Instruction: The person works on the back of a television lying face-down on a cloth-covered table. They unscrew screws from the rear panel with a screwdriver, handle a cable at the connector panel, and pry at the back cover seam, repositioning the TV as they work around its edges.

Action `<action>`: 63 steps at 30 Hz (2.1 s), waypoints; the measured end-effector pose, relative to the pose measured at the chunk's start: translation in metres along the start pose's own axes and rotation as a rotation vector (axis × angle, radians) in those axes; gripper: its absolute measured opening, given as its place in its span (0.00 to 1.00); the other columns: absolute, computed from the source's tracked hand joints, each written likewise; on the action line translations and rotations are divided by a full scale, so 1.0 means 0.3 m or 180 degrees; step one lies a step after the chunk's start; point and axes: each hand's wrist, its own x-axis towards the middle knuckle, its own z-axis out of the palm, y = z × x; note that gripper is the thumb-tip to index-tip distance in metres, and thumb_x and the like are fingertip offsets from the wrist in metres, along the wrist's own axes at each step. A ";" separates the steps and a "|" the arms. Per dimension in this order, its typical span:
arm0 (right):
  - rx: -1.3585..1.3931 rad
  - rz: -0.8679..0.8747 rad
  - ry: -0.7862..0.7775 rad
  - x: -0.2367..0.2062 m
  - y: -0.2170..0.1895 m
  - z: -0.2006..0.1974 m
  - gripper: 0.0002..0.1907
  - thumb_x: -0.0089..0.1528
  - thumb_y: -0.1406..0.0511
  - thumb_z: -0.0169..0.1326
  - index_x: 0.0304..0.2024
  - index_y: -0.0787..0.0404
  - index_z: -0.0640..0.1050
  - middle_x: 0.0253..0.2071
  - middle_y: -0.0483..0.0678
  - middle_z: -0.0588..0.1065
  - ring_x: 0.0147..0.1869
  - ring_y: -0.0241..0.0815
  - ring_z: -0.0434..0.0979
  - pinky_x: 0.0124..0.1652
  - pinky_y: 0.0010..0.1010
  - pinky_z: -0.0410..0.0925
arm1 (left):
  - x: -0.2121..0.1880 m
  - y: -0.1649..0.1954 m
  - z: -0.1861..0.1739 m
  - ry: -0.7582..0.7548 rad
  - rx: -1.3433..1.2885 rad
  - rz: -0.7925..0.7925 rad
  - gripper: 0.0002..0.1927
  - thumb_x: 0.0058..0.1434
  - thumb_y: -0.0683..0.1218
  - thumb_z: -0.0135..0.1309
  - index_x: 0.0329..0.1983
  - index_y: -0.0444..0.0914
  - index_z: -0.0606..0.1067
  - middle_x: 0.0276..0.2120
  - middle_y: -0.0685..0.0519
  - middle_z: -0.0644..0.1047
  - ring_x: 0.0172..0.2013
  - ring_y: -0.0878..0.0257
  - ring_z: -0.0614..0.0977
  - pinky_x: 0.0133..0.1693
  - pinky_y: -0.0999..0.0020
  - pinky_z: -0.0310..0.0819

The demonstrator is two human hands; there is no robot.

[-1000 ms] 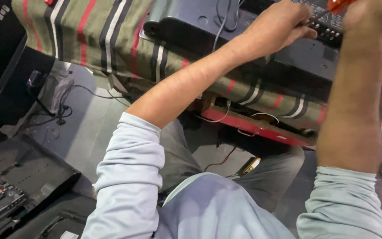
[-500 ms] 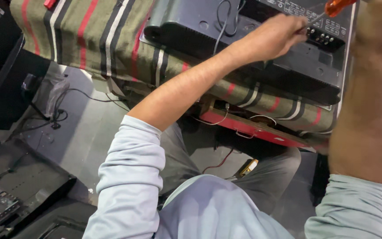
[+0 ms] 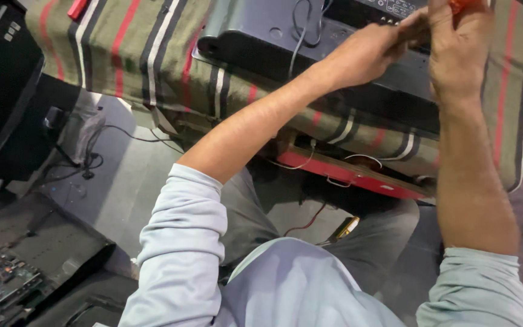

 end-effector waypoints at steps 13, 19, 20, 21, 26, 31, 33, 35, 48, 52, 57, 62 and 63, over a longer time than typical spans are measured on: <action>-0.0131 -0.0255 0.0351 -0.043 0.145 0.002 0.04 0.79 0.72 0.55 0.48 0.68 0.78 0.39 0.49 0.79 0.39 0.36 0.81 0.40 0.24 0.75 | -0.023 -0.032 0.047 0.0310 0.0564 -0.0403 0.09 0.57 0.46 0.60 0.39 0.38 0.79 0.31 0.43 0.82 0.37 0.42 0.83 0.37 0.48 0.76; 0.0116 -0.0514 0.0160 -0.044 0.170 0.002 0.06 0.81 0.71 0.50 0.59 0.67 0.71 0.45 0.53 0.79 0.44 0.39 0.82 0.44 0.26 0.74 | -0.022 -0.023 0.020 0.0419 0.0730 -0.0540 0.08 0.52 0.46 0.61 0.34 0.39 0.79 0.30 0.44 0.82 0.38 0.43 0.83 0.36 0.50 0.77; 0.0157 -0.0516 0.0215 -0.043 0.179 -0.001 0.04 0.82 0.72 0.51 0.57 0.67 0.70 0.44 0.55 0.79 0.43 0.40 0.81 0.42 0.27 0.73 | -0.027 -0.016 0.013 0.0470 0.0705 -0.0575 0.11 0.50 0.49 0.64 0.33 0.39 0.79 0.28 0.44 0.82 0.36 0.43 0.83 0.35 0.50 0.76; 0.0198 -0.0519 0.0271 -0.042 0.187 -0.004 0.04 0.83 0.73 0.52 0.56 0.67 0.70 0.44 0.56 0.79 0.42 0.41 0.81 0.41 0.27 0.72 | -0.034 -0.013 0.001 0.0421 0.0703 -0.0527 0.11 0.51 0.49 0.64 0.34 0.39 0.79 0.28 0.44 0.82 0.36 0.42 0.83 0.35 0.49 0.76; 0.0150 -0.0463 0.0470 -0.050 0.197 0.002 0.04 0.83 0.69 0.51 0.53 0.64 0.75 0.42 0.53 0.82 0.41 0.37 0.82 0.41 0.25 0.75 | -0.023 -0.015 -0.020 0.0250 0.0172 0.0268 0.11 0.56 0.43 0.60 0.41 0.36 0.78 0.32 0.42 0.82 0.38 0.40 0.82 0.36 0.51 0.77; -0.0096 -0.0725 0.0383 -0.058 0.151 0.033 0.05 0.83 0.69 0.52 0.52 0.67 0.74 0.43 0.52 0.81 0.42 0.37 0.82 0.42 0.26 0.75 | -0.007 -0.033 -0.020 0.0227 0.0260 -0.0022 0.08 0.54 0.45 0.63 0.33 0.36 0.80 0.27 0.41 0.80 0.32 0.43 0.84 0.32 0.56 0.76; -0.0127 -0.0622 0.0470 -0.057 0.131 0.037 0.07 0.83 0.69 0.55 0.51 0.68 0.74 0.42 0.52 0.81 0.39 0.36 0.81 0.41 0.26 0.74 | -0.005 -0.033 -0.023 0.0261 0.0155 0.0066 0.08 0.53 0.45 0.64 0.32 0.36 0.80 0.26 0.42 0.81 0.31 0.44 0.84 0.31 0.57 0.76; -0.0116 -0.0520 0.0541 -0.052 0.117 0.035 0.07 0.82 0.68 0.56 0.50 0.67 0.74 0.41 0.52 0.81 0.38 0.36 0.80 0.39 0.25 0.74 | -0.001 -0.030 -0.026 0.0153 0.0014 -0.0080 0.08 0.54 0.46 0.63 0.31 0.36 0.80 0.26 0.44 0.81 0.30 0.47 0.85 0.31 0.58 0.77; -0.0160 -0.0456 0.0603 -0.062 0.152 0.005 0.07 0.82 0.69 0.56 0.52 0.67 0.73 0.40 0.51 0.81 0.39 0.37 0.81 0.40 0.25 0.73 | 0.006 -0.028 -0.024 0.0035 0.0289 0.0125 0.10 0.52 0.47 0.66 0.28 0.35 0.81 0.24 0.40 0.79 0.30 0.42 0.82 0.31 0.52 0.74; -0.0102 -0.0338 0.0703 -0.064 0.169 -0.001 0.06 0.82 0.69 0.56 0.52 0.66 0.73 0.39 0.51 0.81 0.39 0.37 0.81 0.40 0.25 0.74 | 0.008 -0.035 -0.023 0.0117 0.0208 0.0288 0.11 0.51 0.47 0.67 0.28 0.35 0.81 0.24 0.40 0.79 0.30 0.42 0.82 0.31 0.52 0.74; -0.0217 -0.0374 0.0814 -0.065 0.187 0.000 0.07 0.81 0.69 0.58 0.52 0.67 0.73 0.40 0.52 0.81 0.38 0.39 0.82 0.39 0.27 0.75 | 0.009 -0.055 -0.013 0.0003 0.0147 0.0256 0.08 0.53 0.45 0.66 0.29 0.35 0.81 0.26 0.40 0.79 0.32 0.42 0.82 0.32 0.51 0.73; -0.0465 -0.0631 0.0742 -0.082 0.161 0.011 0.08 0.80 0.70 0.59 0.52 0.69 0.73 0.37 0.54 0.80 0.36 0.40 0.80 0.37 0.29 0.74 | 0.001 -0.079 -0.002 0.0026 -0.0086 0.0622 0.05 0.53 0.39 0.62 0.33 0.35 0.81 0.29 0.40 0.80 0.35 0.41 0.83 0.34 0.52 0.75; -0.0497 -0.0559 0.0754 -0.084 0.149 0.014 0.07 0.80 0.70 0.58 0.52 0.68 0.73 0.37 0.53 0.80 0.36 0.39 0.80 0.37 0.28 0.75 | 0.001 -0.080 -0.003 -0.0053 -0.0162 0.0504 0.05 0.54 0.38 0.62 0.34 0.34 0.80 0.30 0.40 0.80 0.35 0.40 0.82 0.34 0.53 0.75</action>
